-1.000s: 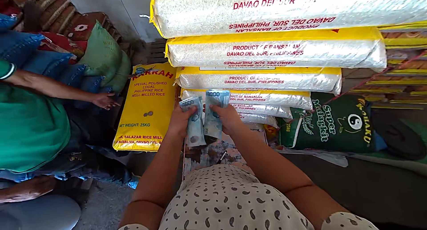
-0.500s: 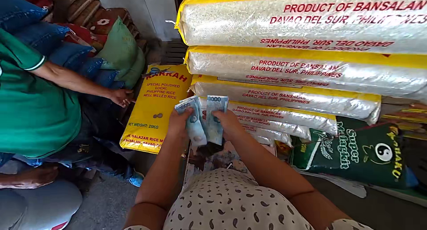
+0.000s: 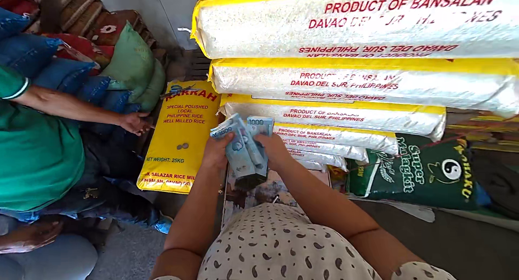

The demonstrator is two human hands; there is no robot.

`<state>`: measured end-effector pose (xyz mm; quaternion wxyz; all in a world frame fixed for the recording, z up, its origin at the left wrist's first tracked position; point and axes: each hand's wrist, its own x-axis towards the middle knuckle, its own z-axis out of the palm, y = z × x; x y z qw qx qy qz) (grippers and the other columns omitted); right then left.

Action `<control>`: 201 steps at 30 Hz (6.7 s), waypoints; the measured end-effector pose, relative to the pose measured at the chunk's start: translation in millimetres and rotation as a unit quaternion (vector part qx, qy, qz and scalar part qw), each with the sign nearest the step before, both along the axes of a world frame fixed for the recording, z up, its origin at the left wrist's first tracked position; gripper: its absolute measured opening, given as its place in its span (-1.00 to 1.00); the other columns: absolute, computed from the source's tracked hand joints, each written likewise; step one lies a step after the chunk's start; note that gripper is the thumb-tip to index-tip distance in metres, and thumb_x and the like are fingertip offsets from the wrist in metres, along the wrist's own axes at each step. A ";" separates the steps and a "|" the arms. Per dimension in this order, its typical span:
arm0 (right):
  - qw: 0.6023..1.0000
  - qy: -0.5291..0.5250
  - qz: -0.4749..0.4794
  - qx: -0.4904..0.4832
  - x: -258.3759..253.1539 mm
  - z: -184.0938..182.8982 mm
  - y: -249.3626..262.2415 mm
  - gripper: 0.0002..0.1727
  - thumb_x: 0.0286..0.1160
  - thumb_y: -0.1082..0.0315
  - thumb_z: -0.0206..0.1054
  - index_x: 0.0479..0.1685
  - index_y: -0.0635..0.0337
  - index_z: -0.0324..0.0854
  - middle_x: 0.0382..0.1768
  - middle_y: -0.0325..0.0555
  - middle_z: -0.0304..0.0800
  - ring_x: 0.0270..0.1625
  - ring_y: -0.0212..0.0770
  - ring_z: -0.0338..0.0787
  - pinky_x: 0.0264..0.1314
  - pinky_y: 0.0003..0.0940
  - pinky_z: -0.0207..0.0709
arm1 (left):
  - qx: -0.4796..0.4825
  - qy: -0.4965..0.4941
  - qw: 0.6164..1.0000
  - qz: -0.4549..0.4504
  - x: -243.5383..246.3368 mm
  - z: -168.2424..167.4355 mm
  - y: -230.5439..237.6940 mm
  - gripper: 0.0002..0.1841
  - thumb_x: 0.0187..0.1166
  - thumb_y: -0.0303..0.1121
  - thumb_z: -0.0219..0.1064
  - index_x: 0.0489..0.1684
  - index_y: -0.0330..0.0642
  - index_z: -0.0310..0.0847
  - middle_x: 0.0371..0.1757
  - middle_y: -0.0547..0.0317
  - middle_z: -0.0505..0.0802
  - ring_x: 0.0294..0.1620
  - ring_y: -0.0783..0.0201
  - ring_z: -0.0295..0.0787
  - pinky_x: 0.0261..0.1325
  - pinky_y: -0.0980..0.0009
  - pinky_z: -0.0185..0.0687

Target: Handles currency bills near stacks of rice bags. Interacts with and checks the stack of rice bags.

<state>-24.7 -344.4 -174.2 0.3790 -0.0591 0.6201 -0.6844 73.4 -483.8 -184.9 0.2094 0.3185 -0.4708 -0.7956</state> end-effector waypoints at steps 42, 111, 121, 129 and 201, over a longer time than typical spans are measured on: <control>0.910 0.320 0.211 0.156 34.0 -5.1 19.8 0.12 0.51 0.37 0.39 0.93 0.11 -0.45 0.25 0.32 0.72 0.27 0.09 0.80 0.38 0.12 0.63 | -0.032 -0.052 0.987 -0.146 30.1 2.7 23.0 -0.48 0.45 -0.65 0.46 0.42 -0.37 0.47 0.10 -0.11 0.83 0.02 0.14 0.82 0.18 0.15 0.77; 0.933 0.037 0.255 0.252 70.1 -97.7 94.0 -0.36 0.66 0.43 0.29 0.71 0.32 0.20 0.34 0.23 0.73 0.26 -0.03 0.82 0.37 -0.14 0.62 | -0.452 -0.514 0.728 -0.030 119.2 -148.2 -110.4 -0.16 0.67 0.39 0.04 0.94 0.29 0.01 0.98 -0.03 -0.23 0.92 -0.37 -0.58 0.70 -0.61 -0.54; 0.930 0.047 0.250 0.266 66.5 -97.7 105.3 -0.38 0.67 0.40 0.29 0.70 0.29 0.24 0.36 0.19 0.74 0.28 -0.02 0.80 0.34 -0.14 0.61 | -0.461 -0.545 0.697 -0.075 73.8 -146.1 -156.7 0.01 0.56 0.56 -0.08 0.97 0.17 -0.15 0.99 0.12 -0.16 0.96 -0.21 -0.53 0.73 -0.56 -0.62; 0.938 0.051 0.224 0.260 66.0 -99.6 110.0 -0.39 0.67 0.38 0.28 0.69 0.32 0.25 0.36 0.24 0.71 0.26 0.01 0.79 0.31 -0.09 0.62 | -0.499 -0.546 0.672 -0.006 74.2 -155.2 -148.9 0.06 0.57 0.54 -0.11 0.99 0.04 -0.29 0.97 -0.04 -0.33 0.96 -0.18 -0.63 0.79 -0.43 -0.64; 0.486 0.829 -0.246 0.127 -214.7 83.4 111.2 -0.17 0.65 -0.26 0.03 0.84 -0.03 0.15 0.83 0.06 0.18 0.86 0.33 0.08 0.66 0.58 -0.14 | -0.249 -0.519 0.730 -0.368 221.3 -211.0 188.4 -0.54 0.85 -0.18 0.06 0.40 -0.39 0.60 0.43 -0.37 0.70 0.55 -0.26 0.57 0.60 -0.27 0.35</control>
